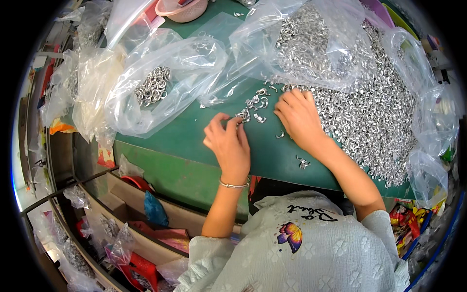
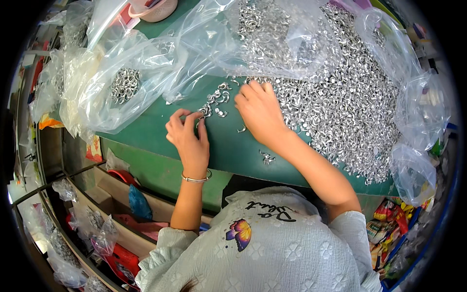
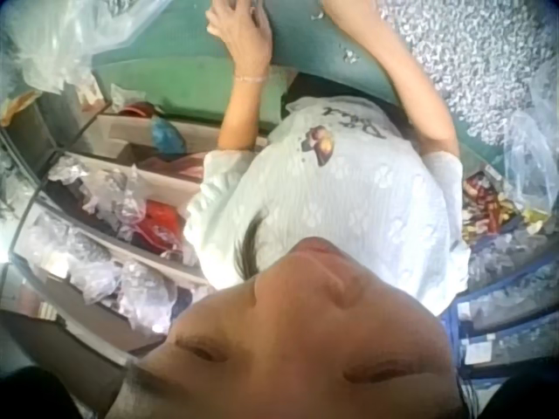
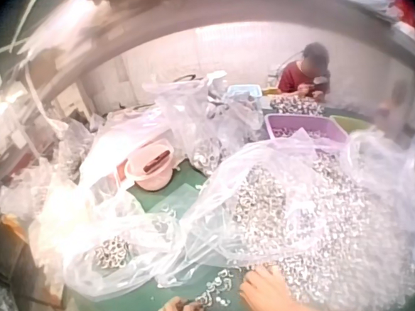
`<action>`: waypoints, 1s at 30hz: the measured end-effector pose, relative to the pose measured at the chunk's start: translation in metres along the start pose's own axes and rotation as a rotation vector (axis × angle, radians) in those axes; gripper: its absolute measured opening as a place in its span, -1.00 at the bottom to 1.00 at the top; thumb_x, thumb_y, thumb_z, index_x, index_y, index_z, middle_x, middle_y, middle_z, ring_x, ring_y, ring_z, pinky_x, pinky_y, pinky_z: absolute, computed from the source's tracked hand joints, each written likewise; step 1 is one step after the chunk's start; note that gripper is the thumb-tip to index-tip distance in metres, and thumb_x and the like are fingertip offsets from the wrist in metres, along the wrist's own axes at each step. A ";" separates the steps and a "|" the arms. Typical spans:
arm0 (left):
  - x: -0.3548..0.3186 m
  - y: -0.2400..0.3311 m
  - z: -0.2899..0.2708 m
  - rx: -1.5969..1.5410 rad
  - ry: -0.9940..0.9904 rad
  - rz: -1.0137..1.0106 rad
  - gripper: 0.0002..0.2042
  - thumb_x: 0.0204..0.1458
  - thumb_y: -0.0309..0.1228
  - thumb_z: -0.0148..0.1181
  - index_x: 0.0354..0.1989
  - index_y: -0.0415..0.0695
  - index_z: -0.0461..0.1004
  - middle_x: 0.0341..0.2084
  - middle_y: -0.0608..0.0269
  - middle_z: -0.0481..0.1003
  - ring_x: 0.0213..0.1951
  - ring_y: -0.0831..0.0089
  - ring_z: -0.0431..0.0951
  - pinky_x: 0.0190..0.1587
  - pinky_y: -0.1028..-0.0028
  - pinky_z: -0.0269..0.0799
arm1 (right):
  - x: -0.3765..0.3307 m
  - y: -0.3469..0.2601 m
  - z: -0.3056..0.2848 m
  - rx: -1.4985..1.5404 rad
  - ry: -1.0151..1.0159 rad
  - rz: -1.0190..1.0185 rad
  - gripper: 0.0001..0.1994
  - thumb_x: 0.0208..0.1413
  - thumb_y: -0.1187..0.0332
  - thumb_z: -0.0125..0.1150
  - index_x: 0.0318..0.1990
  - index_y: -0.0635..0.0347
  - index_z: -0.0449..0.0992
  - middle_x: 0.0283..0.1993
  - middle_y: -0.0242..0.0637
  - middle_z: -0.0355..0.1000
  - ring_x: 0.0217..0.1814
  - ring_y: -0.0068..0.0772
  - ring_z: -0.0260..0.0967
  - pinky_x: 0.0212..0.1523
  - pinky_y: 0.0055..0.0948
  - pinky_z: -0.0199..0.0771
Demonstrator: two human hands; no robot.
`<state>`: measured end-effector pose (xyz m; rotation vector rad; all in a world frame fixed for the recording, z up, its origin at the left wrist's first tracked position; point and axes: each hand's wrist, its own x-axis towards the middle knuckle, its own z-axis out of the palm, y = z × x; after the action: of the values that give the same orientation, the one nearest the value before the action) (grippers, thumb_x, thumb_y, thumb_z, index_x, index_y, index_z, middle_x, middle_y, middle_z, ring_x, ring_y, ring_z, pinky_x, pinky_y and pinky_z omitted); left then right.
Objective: The person uses their hands to sort through a large pile of small silver-colored metal pieces on a green workbench, picking individual items and grouping them together.
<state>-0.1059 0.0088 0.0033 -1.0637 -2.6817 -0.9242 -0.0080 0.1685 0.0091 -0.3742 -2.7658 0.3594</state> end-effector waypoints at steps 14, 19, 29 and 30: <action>0.003 0.001 0.002 -0.079 -0.062 0.026 -0.71 -0.06 -0.50 0.31 -0.11 -0.07 0.50 -0.14 0.24 0.37 -0.13 0.25 0.35 -0.09 0.28 0.14 | -0.009 0.006 -0.025 0.235 -0.170 -0.014 -0.82 -0.07 0.47 0.28 -0.26 0.20 0.50 -0.23 -0.30 0.37 -0.06 -0.22 0.27 -0.05 -0.28 0.24; -0.011 0.013 0.003 -0.053 -0.064 0.021 -0.63 -0.07 -0.47 0.34 -0.03 -0.07 0.46 -0.08 0.20 0.35 -0.04 0.23 0.33 -0.04 0.31 0.13 | 0.013 0.001 -0.009 0.297 0.016 0.005 -0.78 -0.03 0.47 0.27 -0.17 0.21 0.49 -0.10 -0.24 0.38 0.04 -0.17 0.27 0.04 -0.24 0.25; -0.001 -0.009 -0.009 -0.073 -0.059 -0.076 -0.54 -0.01 -0.42 0.32 0.10 -0.14 0.39 -0.01 0.12 0.33 0.01 0.15 0.32 0.03 0.25 0.18 | 0.002 0.011 -0.026 0.232 -0.030 -0.016 -0.73 -0.04 0.45 0.26 -0.12 0.19 0.50 -0.07 -0.25 0.39 0.07 -0.19 0.27 0.02 -0.22 0.24; -0.001 -0.007 -0.007 -0.080 -0.077 -0.051 -0.55 -0.02 -0.44 0.32 0.09 -0.14 0.39 -0.02 0.11 0.34 0.00 0.15 0.33 0.03 0.26 0.18 | 0.008 0.003 -0.023 0.293 -0.024 -0.034 -0.69 -0.03 0.41 0.29 -0.08 0.19 0.49 0.01 -0.22 0.39 0.14 -0.17 0.25 0.07 -0.23 0.24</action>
<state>-0.1108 0.0000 0.0047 -1.0724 -2.7679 -1.0280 -0.0070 0.1782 0.0320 -0.2492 -2.6835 0.7530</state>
